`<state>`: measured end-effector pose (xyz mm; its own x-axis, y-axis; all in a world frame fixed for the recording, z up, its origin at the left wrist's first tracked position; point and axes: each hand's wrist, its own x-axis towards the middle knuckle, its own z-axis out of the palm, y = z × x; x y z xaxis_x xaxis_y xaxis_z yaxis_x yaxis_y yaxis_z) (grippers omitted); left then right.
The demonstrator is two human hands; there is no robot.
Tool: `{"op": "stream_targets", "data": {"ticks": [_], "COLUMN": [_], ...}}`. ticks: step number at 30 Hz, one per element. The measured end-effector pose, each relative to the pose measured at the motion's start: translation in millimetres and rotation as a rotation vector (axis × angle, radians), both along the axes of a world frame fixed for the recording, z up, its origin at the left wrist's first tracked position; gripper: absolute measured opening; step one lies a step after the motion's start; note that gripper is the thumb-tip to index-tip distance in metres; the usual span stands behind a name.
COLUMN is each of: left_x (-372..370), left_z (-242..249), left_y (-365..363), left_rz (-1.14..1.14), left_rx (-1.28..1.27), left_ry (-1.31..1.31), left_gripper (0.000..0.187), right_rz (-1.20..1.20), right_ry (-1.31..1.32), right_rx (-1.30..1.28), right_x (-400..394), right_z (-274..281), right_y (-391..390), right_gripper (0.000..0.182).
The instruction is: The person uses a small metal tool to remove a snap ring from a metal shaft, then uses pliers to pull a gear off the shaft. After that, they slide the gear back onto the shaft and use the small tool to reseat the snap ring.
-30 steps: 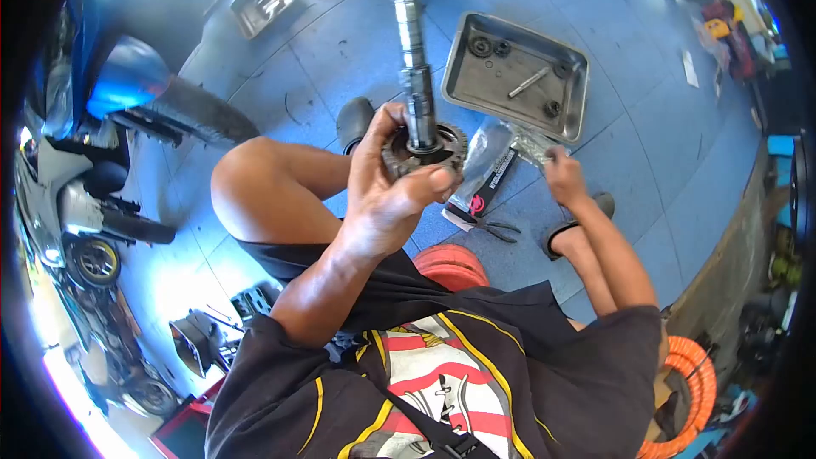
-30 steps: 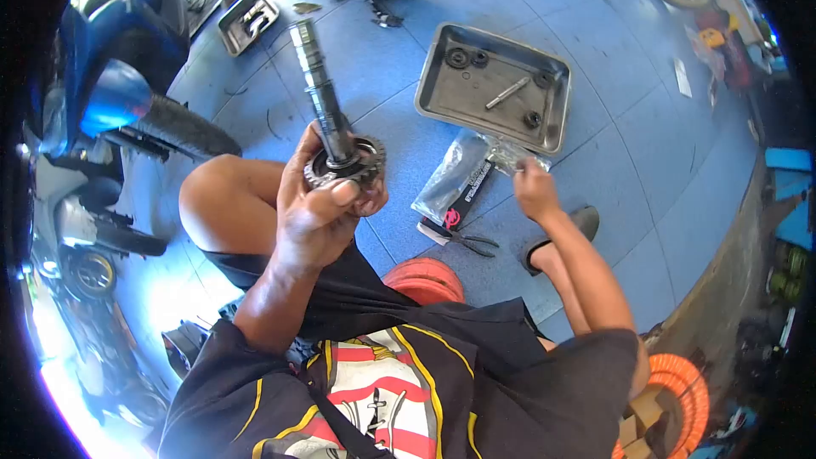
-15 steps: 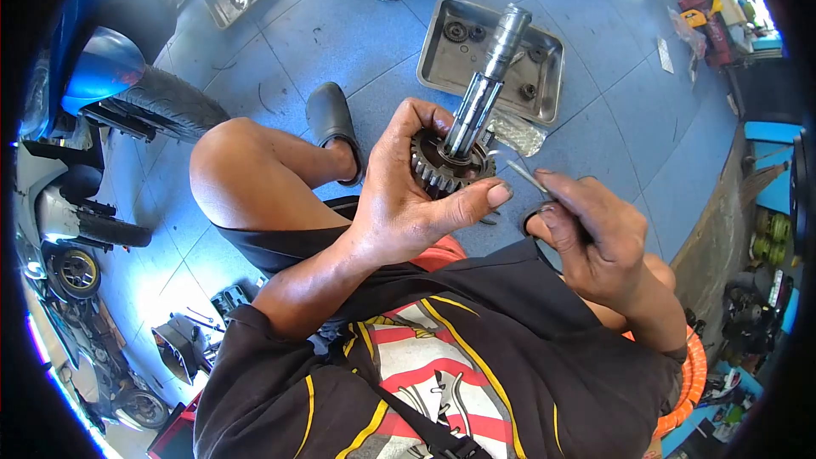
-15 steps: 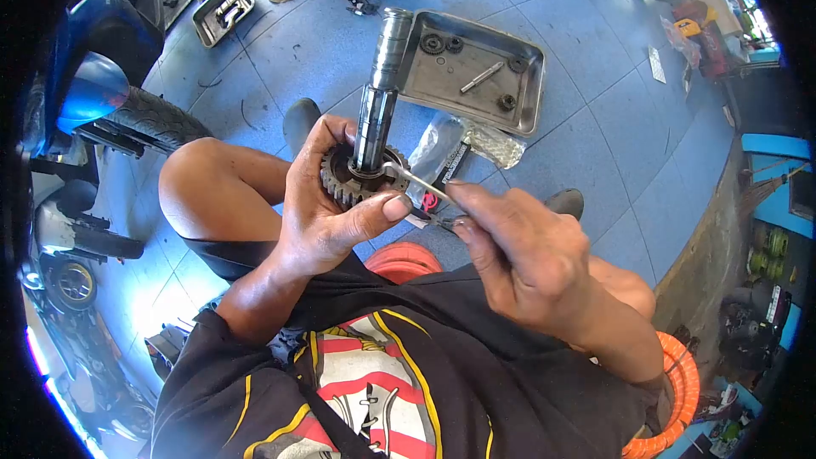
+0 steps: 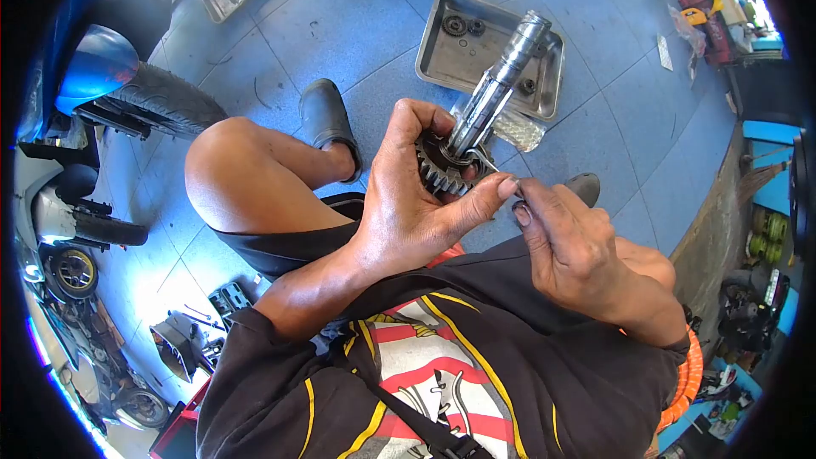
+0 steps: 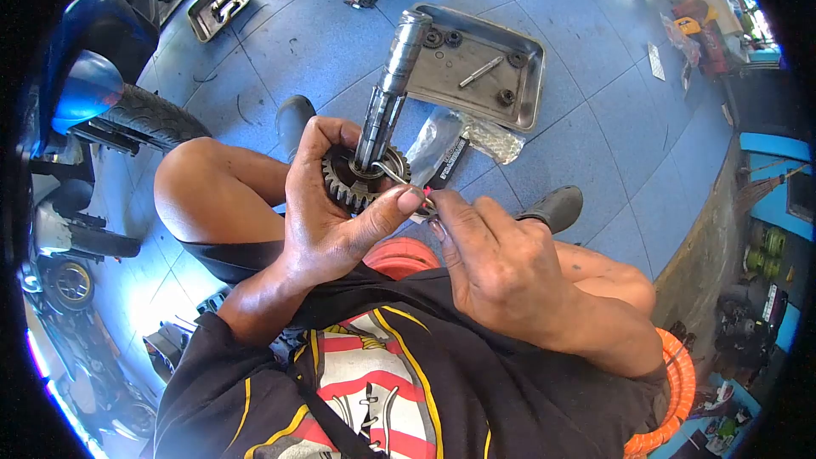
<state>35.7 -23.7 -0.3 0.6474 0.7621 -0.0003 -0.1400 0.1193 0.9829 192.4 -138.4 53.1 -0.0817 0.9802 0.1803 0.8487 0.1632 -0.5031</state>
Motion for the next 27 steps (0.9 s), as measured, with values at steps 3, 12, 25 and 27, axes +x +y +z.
{"op": "stream_targets", "data": {"ticks": [3, 12, 25, 27], "left_x": [2, -5, -3, -4], "left_z": [-1, -5, -6, -8], "left_y": [-1, 12, 9, 7], "left_rz": [0.034, -0.038, -0.032, -0.003], "left_rx": [0.003, 0.118, -0.029, 0.014], "left_ry": [0.006, 0.043, -0.095, -0.082], "left_gripper": [0.056, 0.054, 0.056, 0.056], "right_rz": [-0.02, -0.006, 0.012, -0.004], "right_ry": [-0.055, 0.115, 0.012, -0.052], "right_rx": [-0.032, -0.009, 0.084, 0.067], "right_x": [-3, 20, 10, 5], "right_z": [-1, -2, -15, -21], "right_y": [-2, 5, 6, 2], "right_gripper": [0.033, 0.032, 0.042, 0.046]}}
